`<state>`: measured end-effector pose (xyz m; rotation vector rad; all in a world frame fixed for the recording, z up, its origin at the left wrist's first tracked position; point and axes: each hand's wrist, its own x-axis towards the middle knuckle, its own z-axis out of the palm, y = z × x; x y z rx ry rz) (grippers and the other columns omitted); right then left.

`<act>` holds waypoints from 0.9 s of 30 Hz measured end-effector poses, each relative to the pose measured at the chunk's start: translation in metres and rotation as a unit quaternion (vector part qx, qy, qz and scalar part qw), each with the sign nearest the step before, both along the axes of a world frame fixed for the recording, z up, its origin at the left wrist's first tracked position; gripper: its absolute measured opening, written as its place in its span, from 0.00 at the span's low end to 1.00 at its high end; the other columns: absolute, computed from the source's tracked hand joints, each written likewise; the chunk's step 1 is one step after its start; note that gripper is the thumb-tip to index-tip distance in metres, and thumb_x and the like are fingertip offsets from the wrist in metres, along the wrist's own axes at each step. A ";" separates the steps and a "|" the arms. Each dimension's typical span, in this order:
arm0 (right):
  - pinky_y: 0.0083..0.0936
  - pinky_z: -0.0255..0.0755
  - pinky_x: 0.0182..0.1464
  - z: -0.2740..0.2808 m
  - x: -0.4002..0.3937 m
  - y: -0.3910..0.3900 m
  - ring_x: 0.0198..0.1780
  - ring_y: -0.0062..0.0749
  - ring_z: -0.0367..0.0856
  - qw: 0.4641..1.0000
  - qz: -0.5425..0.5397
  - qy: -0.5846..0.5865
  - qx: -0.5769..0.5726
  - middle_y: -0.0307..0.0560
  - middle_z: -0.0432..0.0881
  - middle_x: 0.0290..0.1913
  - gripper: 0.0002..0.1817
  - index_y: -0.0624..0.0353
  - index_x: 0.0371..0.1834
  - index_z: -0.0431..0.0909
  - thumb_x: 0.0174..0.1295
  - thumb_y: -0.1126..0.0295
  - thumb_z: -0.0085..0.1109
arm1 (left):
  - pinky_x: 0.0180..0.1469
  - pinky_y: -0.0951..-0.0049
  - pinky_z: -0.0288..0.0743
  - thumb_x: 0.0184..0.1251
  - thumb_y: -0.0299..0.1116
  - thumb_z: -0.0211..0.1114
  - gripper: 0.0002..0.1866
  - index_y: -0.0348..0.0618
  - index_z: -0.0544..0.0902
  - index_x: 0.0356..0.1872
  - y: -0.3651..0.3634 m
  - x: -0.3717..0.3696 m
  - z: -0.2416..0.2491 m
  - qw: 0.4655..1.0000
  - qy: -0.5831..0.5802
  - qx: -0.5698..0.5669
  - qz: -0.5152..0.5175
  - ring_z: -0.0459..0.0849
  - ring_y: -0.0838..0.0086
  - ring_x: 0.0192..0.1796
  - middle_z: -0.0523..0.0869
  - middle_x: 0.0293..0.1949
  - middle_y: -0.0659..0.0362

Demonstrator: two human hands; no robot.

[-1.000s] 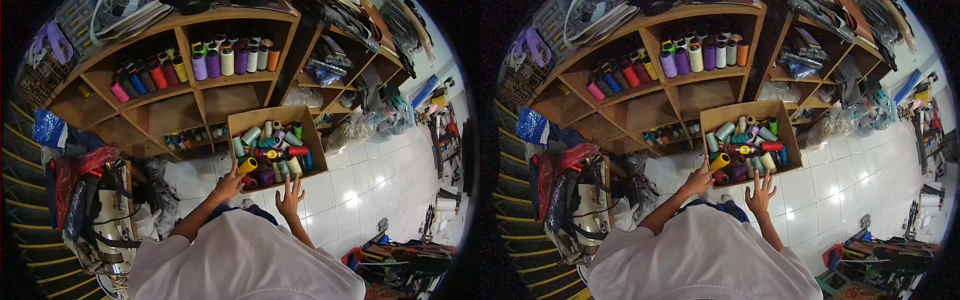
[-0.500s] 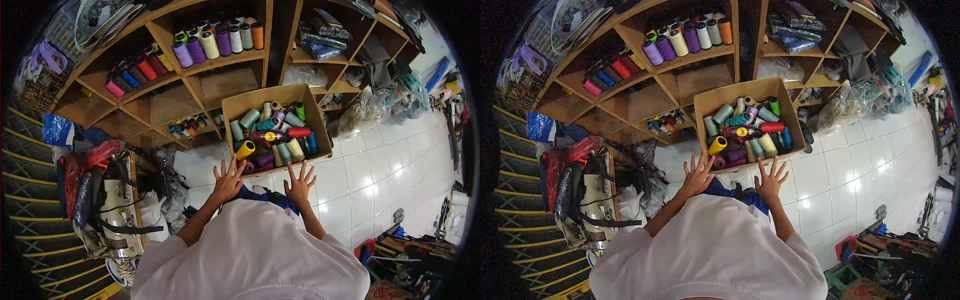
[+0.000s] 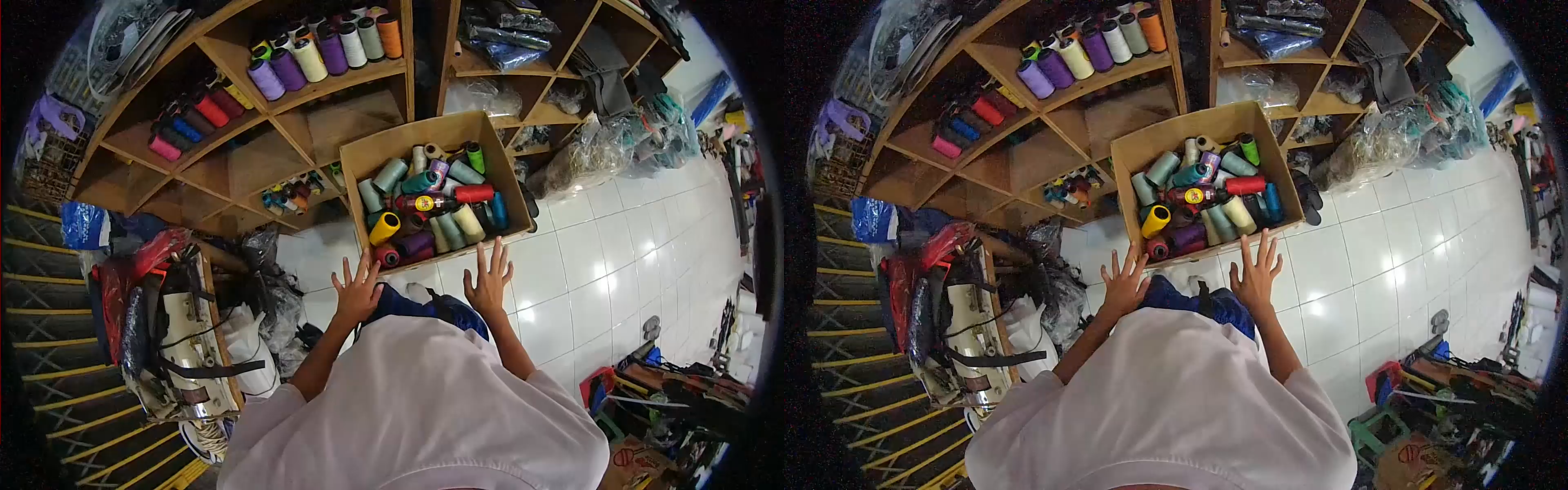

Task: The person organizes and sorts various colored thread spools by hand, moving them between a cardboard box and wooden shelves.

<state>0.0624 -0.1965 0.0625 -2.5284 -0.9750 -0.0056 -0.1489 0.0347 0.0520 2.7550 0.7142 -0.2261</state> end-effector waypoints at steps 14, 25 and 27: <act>0.65 0.49 0.66 -0.028 0.118 0.136 0.70 0.48 0.62 0.993 0.055 -0.105 0.019 0.47 0.70 0.65 0.24 0.48 0.55 0.78 0.49 0.66 0.60 | 0.64 0.26 0.46 0.67 0.47 0.57 0.36 0.59 0.58 0.75 -0.010 -0.007 -0.009 0.982 -0.131 0.136 -0.021 0.47 0.40 0.76 0.51 0.77 0.48; 0.49 0.67 0.59 -0.083 0.185 0.224 0.59 0.46 0.73 0.965 0.096 -0.090 -0.226 0.46 0.72 0.60 0.24 0.28 0.58 0.73 0.58 0.66 0.59 | 0.71 0.37 0.44 0.71 0.50 0.51 0.39 0.46 0.49 0.77 -0.043 -0.078 -0.029 0.923 -0.138 -0.036 0.357 0.47 0.39 0.76 0.49 0.77 0.45; 0.53 0.60 0.65 -0.080 0.186 0.229 0.66 0.42 0.67 0.951 0.091 -0.052 -0.292 0.45 0.70 0.60 0.16 0.32 0.58 0.75 0.69 0.62 0.49 | 0.72 0.41 0.45 0.70 0.49 0.53 0.41 0.44 0.46 0.77 -0.048 -0.123 -0.087 0.884 -0.253 -0.047 0.389 0.50 0.40 0.75 0.50 0.75 0.38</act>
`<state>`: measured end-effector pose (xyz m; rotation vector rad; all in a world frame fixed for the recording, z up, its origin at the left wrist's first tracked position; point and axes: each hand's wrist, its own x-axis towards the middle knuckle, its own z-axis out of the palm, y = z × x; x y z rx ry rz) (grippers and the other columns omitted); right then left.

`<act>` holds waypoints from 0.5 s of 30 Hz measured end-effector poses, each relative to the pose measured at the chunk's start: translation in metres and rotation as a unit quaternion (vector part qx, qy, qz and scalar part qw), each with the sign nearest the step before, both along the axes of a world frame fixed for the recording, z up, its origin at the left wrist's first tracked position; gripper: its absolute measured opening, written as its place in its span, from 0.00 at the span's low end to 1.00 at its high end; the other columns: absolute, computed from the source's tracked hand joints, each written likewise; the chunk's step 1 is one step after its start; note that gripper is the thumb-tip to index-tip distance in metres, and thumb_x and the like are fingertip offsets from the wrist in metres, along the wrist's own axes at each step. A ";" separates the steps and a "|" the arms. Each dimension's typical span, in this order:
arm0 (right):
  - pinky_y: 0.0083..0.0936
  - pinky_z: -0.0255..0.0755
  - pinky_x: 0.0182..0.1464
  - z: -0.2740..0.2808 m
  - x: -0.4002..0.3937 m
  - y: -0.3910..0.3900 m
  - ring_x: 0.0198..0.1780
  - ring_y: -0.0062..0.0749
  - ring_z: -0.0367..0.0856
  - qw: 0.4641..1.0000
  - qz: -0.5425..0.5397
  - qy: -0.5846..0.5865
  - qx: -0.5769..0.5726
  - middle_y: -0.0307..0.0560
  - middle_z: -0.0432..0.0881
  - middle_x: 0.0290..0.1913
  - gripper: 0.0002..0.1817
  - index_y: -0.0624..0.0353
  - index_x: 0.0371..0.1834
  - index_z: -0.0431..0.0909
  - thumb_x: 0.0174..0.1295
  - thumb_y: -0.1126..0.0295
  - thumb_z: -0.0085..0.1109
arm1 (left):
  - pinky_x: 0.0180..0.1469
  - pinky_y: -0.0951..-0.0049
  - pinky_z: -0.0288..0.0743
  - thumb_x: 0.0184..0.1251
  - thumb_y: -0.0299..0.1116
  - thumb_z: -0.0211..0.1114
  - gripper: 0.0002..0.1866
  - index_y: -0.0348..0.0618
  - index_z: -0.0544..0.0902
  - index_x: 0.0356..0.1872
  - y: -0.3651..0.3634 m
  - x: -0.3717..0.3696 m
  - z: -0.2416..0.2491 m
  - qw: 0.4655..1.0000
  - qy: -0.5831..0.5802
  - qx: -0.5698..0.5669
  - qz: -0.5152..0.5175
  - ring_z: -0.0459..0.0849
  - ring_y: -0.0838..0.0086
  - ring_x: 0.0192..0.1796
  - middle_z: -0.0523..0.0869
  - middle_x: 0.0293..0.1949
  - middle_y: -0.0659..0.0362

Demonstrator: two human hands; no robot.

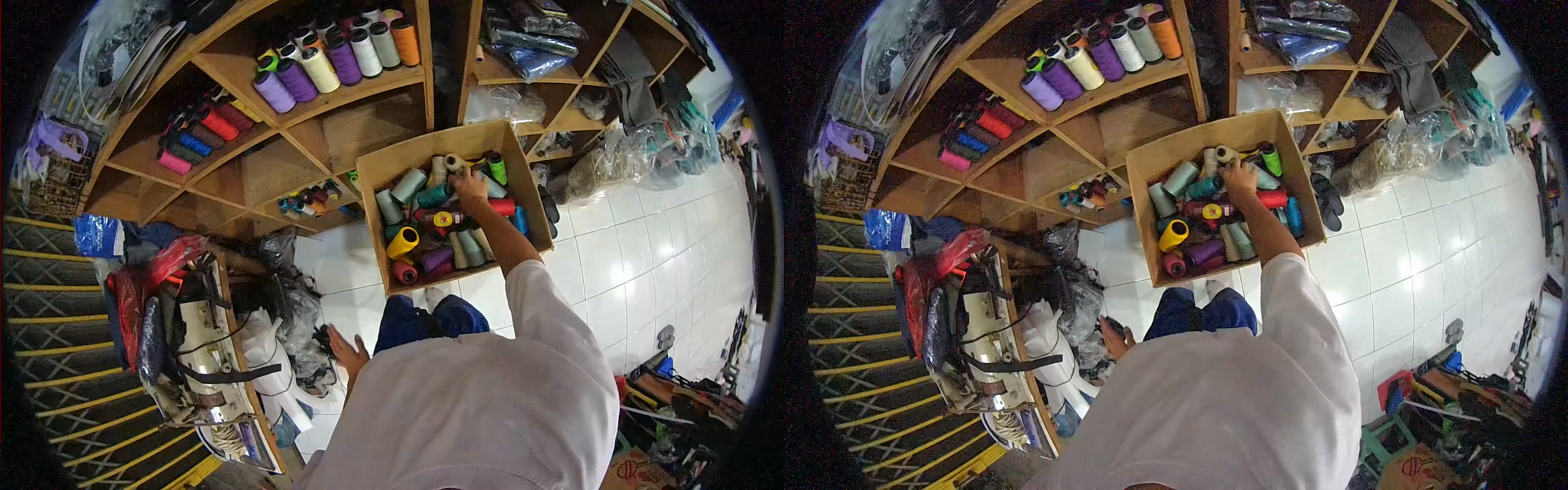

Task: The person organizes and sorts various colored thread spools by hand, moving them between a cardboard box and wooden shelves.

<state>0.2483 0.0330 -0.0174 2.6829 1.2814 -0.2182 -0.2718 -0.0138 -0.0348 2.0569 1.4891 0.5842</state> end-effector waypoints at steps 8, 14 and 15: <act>0.52 0.64 0.57 0.043 -0.003 -0.062 0.64 0.49 0.66 0.991 -0.095 0.000 0.092 0.50 0.66 0.63 0.26 0.41 0.53 0.78 0.50 0.51 0.70 | 0.66 0.46 0.62 0.68 0.43 0.58 0.40 0.44 0.49 0.76 0.025 -0.042 -0.058 0.986 0.063 -0.151 -0.034 0.63 0.41 0.69 0.61 0.70 0.35; 0.22 0.76 0.34 0.088 0.002 -0.143 0.28 0.28 0.81 0.812 -0.213 0.516 0.172 0.37 0.79 0.26 0.33 0.59 0.42 0.81 0.53 0.36 0.65 | 0.60 0.49 0.69 0.66 0.46 0.59 0.39 0.41 0.53 0.72 0.072 -0.007 -0.065 0.926 0.175 -0.332 -0.041 0.76 0.38 0.58 0.78 0.54 0.30; 0.25 0.77 0.34 0.092 0.002 -0.148 0.33 0.30 0.82 0.749 -0.250 0.590 0.168 0.43 0.81 0.33 0.37 0.61 0.50 0.78 0.53 0.37 0.66 | 0.61 0.49 0.69 0.66 0.48 0.59 0.39 0.40 0.54 0.72 0.080 -0.006 -0.088 0.927 0.185 -0.321 -0.066 0.76 0.38 0.58 0.77 0.54 0.29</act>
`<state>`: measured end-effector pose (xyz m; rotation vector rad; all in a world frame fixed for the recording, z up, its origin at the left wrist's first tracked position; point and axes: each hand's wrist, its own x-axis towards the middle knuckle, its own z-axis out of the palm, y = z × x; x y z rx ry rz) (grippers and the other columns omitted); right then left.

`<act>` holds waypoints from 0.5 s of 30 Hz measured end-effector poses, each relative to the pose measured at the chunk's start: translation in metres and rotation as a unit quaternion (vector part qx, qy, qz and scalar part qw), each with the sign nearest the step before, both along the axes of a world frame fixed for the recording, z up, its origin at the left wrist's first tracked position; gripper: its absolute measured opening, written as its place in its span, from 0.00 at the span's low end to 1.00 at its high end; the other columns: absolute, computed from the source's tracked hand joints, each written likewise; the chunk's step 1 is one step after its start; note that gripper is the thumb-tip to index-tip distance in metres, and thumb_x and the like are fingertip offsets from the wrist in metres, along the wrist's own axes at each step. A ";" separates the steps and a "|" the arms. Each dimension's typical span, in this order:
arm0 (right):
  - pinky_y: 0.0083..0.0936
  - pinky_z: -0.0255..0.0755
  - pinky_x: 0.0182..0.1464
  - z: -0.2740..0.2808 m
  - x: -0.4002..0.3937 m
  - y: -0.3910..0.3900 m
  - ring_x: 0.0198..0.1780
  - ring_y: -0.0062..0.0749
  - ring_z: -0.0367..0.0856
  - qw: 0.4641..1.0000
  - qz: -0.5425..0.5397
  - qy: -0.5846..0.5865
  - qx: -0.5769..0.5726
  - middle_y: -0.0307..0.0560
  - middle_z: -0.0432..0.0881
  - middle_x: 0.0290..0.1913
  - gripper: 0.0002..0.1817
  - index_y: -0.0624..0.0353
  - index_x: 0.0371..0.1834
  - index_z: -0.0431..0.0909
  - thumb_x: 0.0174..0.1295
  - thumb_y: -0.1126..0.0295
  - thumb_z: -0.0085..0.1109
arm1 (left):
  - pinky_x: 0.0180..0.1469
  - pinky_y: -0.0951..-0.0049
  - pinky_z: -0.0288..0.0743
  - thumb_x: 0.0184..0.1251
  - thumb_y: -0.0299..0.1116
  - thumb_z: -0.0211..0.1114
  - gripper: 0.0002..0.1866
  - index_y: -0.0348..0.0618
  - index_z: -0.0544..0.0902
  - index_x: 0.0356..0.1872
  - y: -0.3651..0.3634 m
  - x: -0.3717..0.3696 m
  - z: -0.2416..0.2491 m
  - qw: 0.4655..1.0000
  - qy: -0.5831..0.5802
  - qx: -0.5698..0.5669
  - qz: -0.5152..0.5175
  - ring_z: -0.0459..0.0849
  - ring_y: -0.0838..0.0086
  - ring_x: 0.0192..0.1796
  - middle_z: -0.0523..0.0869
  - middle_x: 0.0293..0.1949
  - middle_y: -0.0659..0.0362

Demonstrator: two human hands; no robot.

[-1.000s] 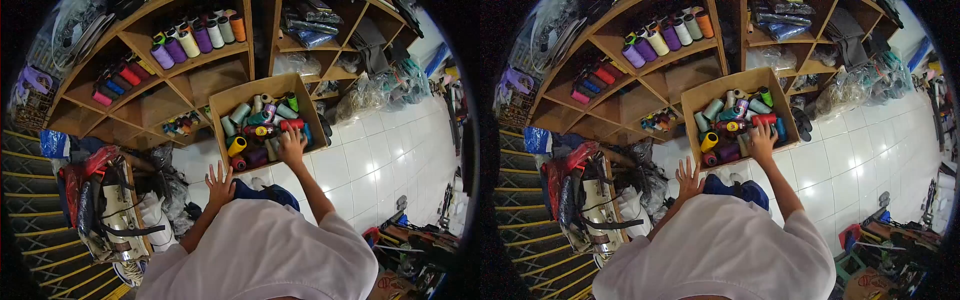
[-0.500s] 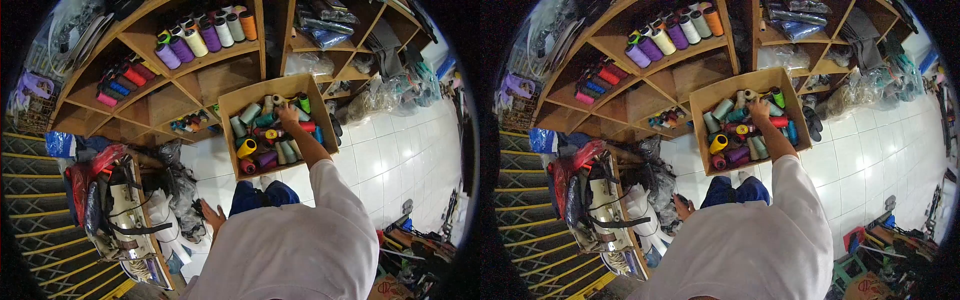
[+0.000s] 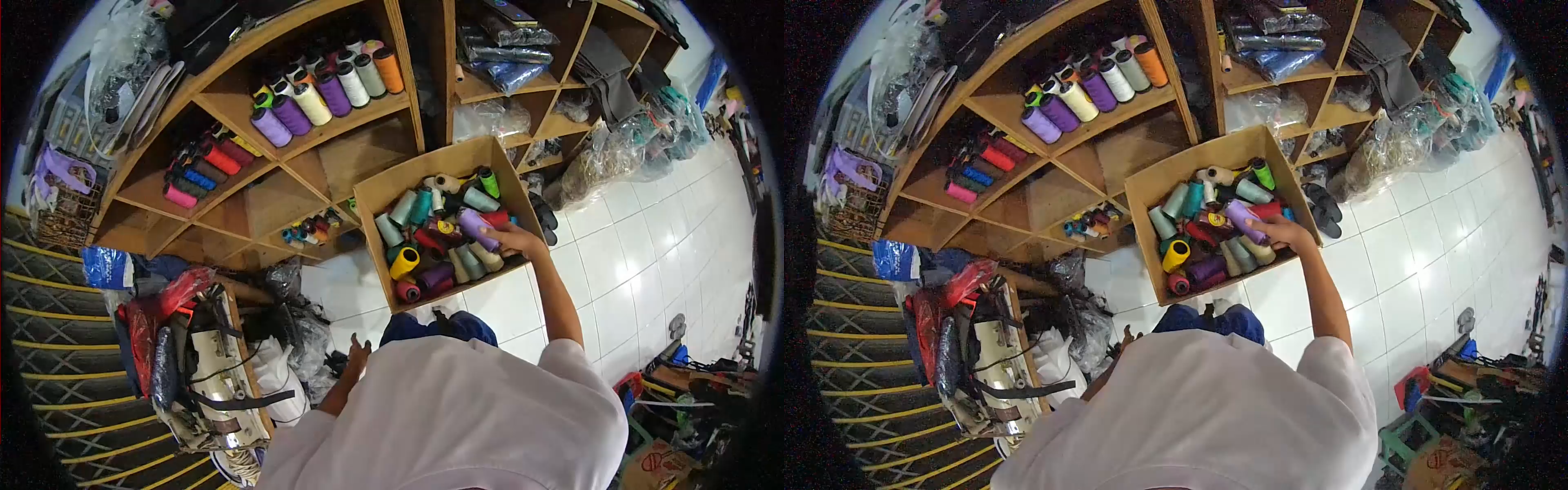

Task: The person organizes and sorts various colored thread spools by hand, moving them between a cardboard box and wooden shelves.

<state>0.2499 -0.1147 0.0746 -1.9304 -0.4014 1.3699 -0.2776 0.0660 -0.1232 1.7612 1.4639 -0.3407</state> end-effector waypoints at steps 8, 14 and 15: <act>0.25 0.79 0.41 0.013 -0.103 0.078 0.43 0.29 0.82 0.948 -0.116 0.207 0.213 0.45 0.81 0.47 0.34 0.60 0.62 0.70 0.60 0.49 0.67 | 0.65 0.50 0.65 0.64 0.54 0.58 0.42 0.47 0.54 0.74 0.061 0.092 0.025 0.992 -0.061 0.010 -0.110 0.74 0.43 0.63 0.74 0.62 0.36; 0.23 0.71 0.41 0.009 -0.159 0.240 0.45 0.25 0.78 0.881 -0.273 0.164 0.349 0.41 0.80 0.47 0.28 0.56 0.56 0.73 0.57 0.55 0.71 | 0.71 0.50 0.57 0.61 0.64 0.59 0.48 0.48 0.53 0.75 0.095 0.080 0.029 0.951 0.003 -0.083 -0.297 0.62 0.44 0.72 0.64 0.69 0.37; 0.24 0.72 0.44 0.008 -0.167 0.278 0.46 0.26 0.78 0.856 -0.340 0.168 0.351 0.40 0.80 0.47 0.28 0.56 0.56 0.73 0.57 0.54 0.71 | 0.73 0.53 0.56 0.59 0.66 0.61 0.53 0.43 0.51 0.76 0.104 0.070 0.021 0.934 -0.010 -0.135 -0.329 0.58 0.46 0.74 0.60 0.71 0.37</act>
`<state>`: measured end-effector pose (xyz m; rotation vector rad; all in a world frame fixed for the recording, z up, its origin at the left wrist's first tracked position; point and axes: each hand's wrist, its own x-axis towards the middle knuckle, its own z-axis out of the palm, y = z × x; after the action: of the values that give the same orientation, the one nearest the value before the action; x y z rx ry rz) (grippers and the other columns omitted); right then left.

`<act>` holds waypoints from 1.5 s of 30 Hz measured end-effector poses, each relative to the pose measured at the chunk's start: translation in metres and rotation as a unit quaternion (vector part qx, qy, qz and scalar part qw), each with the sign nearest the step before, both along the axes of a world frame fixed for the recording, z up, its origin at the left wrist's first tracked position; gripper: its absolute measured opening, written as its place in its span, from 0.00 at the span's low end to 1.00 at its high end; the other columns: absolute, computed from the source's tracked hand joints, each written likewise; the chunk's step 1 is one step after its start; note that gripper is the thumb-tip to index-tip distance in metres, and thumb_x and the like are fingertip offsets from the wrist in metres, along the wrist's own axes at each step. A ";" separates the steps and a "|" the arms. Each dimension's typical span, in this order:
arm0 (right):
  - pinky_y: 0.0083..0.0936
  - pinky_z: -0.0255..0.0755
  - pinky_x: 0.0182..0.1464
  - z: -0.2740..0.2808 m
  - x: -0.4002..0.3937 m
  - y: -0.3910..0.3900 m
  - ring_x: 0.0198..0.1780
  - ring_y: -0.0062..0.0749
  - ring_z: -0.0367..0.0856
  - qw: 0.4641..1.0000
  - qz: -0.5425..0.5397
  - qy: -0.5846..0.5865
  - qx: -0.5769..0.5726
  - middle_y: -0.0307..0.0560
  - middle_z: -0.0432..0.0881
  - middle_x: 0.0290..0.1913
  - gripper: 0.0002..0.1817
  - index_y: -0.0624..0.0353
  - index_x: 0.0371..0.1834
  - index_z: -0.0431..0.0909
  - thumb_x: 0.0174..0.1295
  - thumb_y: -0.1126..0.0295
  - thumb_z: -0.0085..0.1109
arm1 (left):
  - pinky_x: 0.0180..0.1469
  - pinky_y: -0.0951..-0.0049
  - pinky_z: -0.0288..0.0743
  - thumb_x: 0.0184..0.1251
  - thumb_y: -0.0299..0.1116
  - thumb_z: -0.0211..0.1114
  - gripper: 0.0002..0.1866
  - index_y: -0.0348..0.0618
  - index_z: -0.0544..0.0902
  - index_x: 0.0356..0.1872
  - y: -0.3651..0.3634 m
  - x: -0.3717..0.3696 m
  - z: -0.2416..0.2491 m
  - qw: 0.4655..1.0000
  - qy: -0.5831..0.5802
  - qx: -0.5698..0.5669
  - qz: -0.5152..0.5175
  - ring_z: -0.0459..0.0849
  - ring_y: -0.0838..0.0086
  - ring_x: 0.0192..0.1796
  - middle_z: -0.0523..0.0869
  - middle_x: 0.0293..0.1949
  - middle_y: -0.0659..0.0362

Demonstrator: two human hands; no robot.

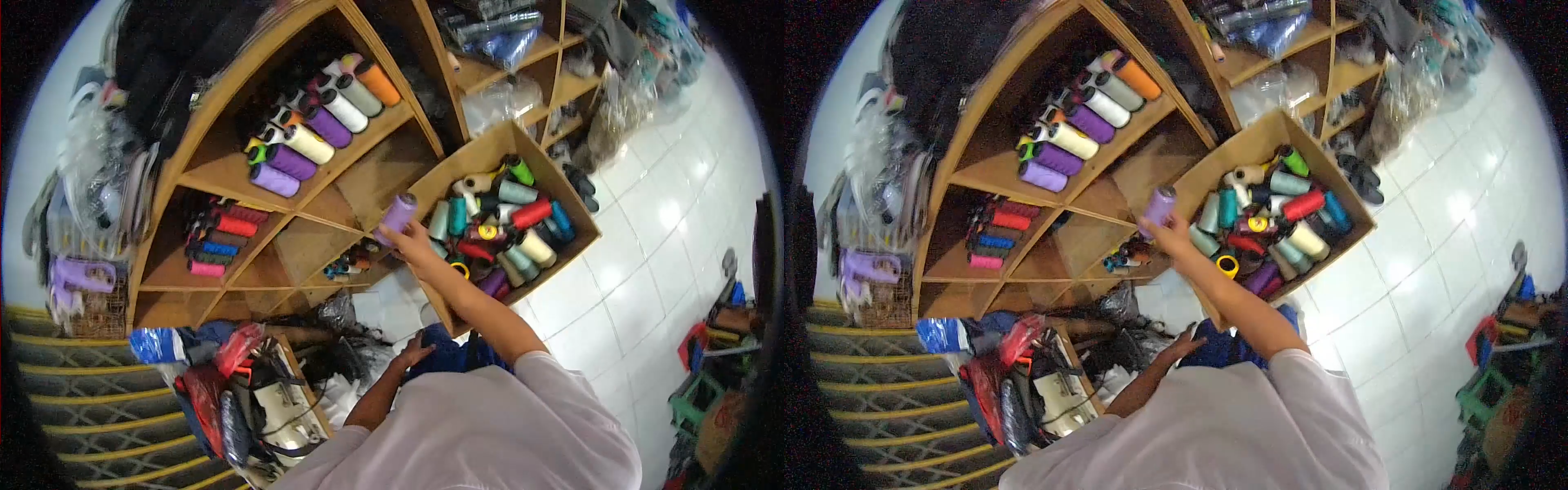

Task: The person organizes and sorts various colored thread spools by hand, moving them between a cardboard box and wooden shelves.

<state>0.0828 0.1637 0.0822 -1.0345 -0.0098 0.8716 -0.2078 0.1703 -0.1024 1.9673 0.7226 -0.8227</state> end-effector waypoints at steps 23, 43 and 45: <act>0.45 0.65 0.60 -0.140 0.083 0.295 0.60 0.51 0.72 0.877 -0.061 -0.242 -0.410 0.52 0.76 0.55 0.29 0.52 0.58 0.75 0.53 0.56 0.72 | 0.68 0.46 0.61 0.33 0.58 0.80 0.65 0.66 0.45 0.74 0.054 -0.024 -0.098 0.956 0.236 0.143 -0.104 0.60 0.37 0.69 0.58 0.67 0.31; 0.57 0.62 0.64 -0.210 0.103 0.351 0.57 0.50 0.76 0.755 -0.158 -0.525 -0.361 0.60 0.76 0.57 0.27 0.59 0.51 0.78 0.52 0.52 0.65 | 0.65 0.48 0.64 0.38 0.55 0.77 0.51 0.61 0.58 0.67 0.027 -0.060 -0.093 0.974 0.165 0.153 -0.001 0.66 0.41 0.65 0.65 0.63 0.37; 0.56 0.61 0.64 -0.214 0.091 0.359 0.55 0.50 0.77 0.760 -0.159 -0.521 -0.354 0.60 0.77 0.55 0.30 0.61 0.53 0.77 0.51 0.51 0.66 | 0.65 0.48 0.64 0.38 0.54 0.77 0.50 0.61 0.59 0.66 0.025 -0.062 -0.097 0.973 0.169 0.154 0.013 0.66 0.42 0.65 0.66 0.62 0.38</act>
<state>0.1740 0.5227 -0.1318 -2.0703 -0.4643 -0.1587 -0.2694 0.1953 -0.1990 2.1061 1.1303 -1.0980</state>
